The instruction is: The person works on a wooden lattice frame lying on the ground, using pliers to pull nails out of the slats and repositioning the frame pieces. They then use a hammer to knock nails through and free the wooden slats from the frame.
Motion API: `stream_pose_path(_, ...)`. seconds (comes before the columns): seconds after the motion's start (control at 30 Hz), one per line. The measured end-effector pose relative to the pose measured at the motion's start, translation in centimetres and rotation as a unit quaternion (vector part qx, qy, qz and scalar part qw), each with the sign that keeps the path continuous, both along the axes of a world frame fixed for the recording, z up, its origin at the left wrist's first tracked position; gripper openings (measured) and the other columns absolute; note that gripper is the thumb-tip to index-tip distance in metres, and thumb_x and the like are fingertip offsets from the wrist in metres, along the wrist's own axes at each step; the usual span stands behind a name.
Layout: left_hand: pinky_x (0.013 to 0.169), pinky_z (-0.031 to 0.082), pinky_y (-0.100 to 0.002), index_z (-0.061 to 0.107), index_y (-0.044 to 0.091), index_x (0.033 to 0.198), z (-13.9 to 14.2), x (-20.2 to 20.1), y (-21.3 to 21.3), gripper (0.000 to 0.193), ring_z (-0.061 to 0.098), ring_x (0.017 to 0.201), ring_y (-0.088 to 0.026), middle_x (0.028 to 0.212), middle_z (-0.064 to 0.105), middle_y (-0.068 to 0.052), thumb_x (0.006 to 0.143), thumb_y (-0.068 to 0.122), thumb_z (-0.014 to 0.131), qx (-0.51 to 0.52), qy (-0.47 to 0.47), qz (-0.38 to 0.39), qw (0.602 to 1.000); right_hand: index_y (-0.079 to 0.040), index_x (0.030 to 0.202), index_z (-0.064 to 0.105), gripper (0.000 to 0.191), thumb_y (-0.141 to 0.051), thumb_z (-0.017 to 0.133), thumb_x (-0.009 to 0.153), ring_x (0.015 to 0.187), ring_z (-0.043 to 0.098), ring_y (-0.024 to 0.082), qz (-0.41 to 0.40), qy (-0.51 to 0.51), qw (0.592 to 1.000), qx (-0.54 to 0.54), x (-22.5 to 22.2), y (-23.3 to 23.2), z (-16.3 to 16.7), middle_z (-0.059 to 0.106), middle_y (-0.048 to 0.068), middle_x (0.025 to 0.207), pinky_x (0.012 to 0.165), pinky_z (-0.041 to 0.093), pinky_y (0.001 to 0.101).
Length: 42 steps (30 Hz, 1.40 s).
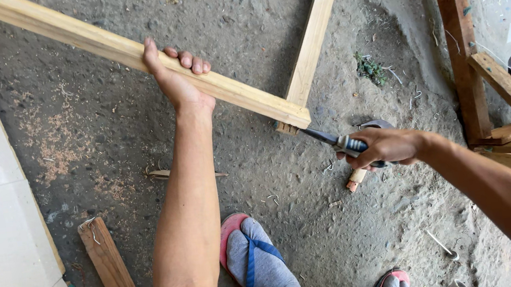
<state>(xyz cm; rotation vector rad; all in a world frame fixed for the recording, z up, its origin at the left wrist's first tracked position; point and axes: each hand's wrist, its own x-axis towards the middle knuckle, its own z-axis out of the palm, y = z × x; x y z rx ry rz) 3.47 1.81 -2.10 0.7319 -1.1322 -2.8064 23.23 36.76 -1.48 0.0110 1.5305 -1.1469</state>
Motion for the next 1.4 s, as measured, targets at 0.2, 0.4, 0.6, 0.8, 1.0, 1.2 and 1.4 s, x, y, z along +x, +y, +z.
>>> stream_pose_path(0.2, 0.048, 0.044, -0.030, 0.044, 0.018, 0.080, -0.3, 0.2, -0.1, 0.046, 0.045, 0.047, -0.010, 0.060, 0.044, 0.003, 0.089, 0.061, 0.057, 0.013, 0.001, -0.007, 1.000, -0.009, 0.118, 0.066, 0.047, -0.050, 0.060, 0.099, 0.068, 0.064, 0.015, 0.075, 0.312, 0.887, 0.331, 3.2, -4.2, -2.7, 0.068, 0.008, 0.094, 0.059, 0.054, 0.0326)
stream_pose_path(0.4, 0.049, 0.045, -0.030, 0.045, 0.017, 0.082, -0.1, 0.1, -0.1, 0.046, 0.047, 0.049, -0.010, 0.062, 0.045, 0.003, 0.091, 0.061, 0.057, -0.016, -0.008, 0.002, 1.000, -0.006, 0.119, 0.065, 0.043, -0.041, 0.059, 0.094, 0.061, 0.065, 0.021, -0.006, 0.425, 0.838, 0.342, 4.7, -4.2, -2.9, 0.069, 0.013, 0.100, 0.040, 0.053, 0.0388)
stream_pose_path(0.6, 0.049, 0.044, -0.030, 0.045, 0.017, 0.081, -0.1, -0.2, -0.2, 0.046, 0.046, 0.049, -0.010, 0.062, 0.045, 0.003, 0.090, 0.061, 0.058, -0.019, -0.010, 0.001, 1.000, -0.009, 0.105, 0.061, 0.033, -0.040, 0.055, 0.102, 0.055, 0.063, 0.021, 0.027, 0.275, 0.914, 0.297, 3.4, -4.2, -1.8, 0.070, 0.010, 0.079, 0.049, 0.052, 0.0367)
stream_pose_path(0.8, 0.053, 0.043, -0.030, 0.046, 0.018, 0.082, -0.5, -0.6, -0.7, 0.046, 0.043, 0.051, -0.011, 0.063, 0.043, 0.003, 0.091, 0.060, 0.058, 0.012, 0.015, -0.023, 1.000, -0.005, 0.090, 0.066, 0.036, -0.041, 0.063, 0.092, 0.059, 0.070, 0.020, -0.064, -0.044, 0.996, 0.043, 1.6, -3.1, 0.0, 0.073, 0.010, 0.075, 0.052, 0.061, 0.0367)
stream_pose_path(1.0, 0.053, 0.038, -0.030, 0.046, 0.018, 0.081, 0.0, -1.0, -1.1, 0.044, 0.040, 0.051, -0.011, 0.062, 0.042, 0.003, 0.093, 0.059, 0.057, 0.058, 0.064, -0.053, 0.995, -0.006, 0.101, 0.064, 0.034, -0.040, 0.067, 0.096, 0.067, 0.069, 0.020, -0.241, -0.400, 0.814, -0.344, 3.4, -3.9, -0.6, 0.068, 0.008, 0.079, 0.063, 0.061, 0.0372)
stream_pose_path(1.2, 0.052, 0.037, -0.028, 0.046, 0.017, 0.082, 0.4, -1.6, -3.2, 0.043, 0.038, 0.051, -0.010, 0.062, 0.040, 0.004, 0.094, 0.057, 0.058, 0.086, 0.098, -0.071, 0.989, -0.004, 0.101, 0.062, 0.043, -0.046, 0.060, 0.095, 0.068, 0.068, 0.019, -0.286, -0.430, 0.746, -0.420, 6.8, -7.0, -5.1, 0.064, 0.005, 0.078, 0.066, 0.062, 0.0392)
stream_pose_path(1.4, 0.044, 0.034, -0.021, 0.047, 0.018, 0.084, 0.1, -3.0, -5.2, 0.044, 0.036, 0.049, -0.006, 0.060, 0.040, 0.006, 0.096, 0.057, 0.062, 0.186, 0.236, -0.126, 0.945, -0.003, 0.107, 0.059, 0.051, -0.053, 0.054, 0.110, 0.069, 0.066, 0.018, -0.286, -0.397, 0.657, -0.573, 8.8, -10.5, -5.0, 0.063, 0.006, 0.080, 0.066, 0.060, 0.0376)
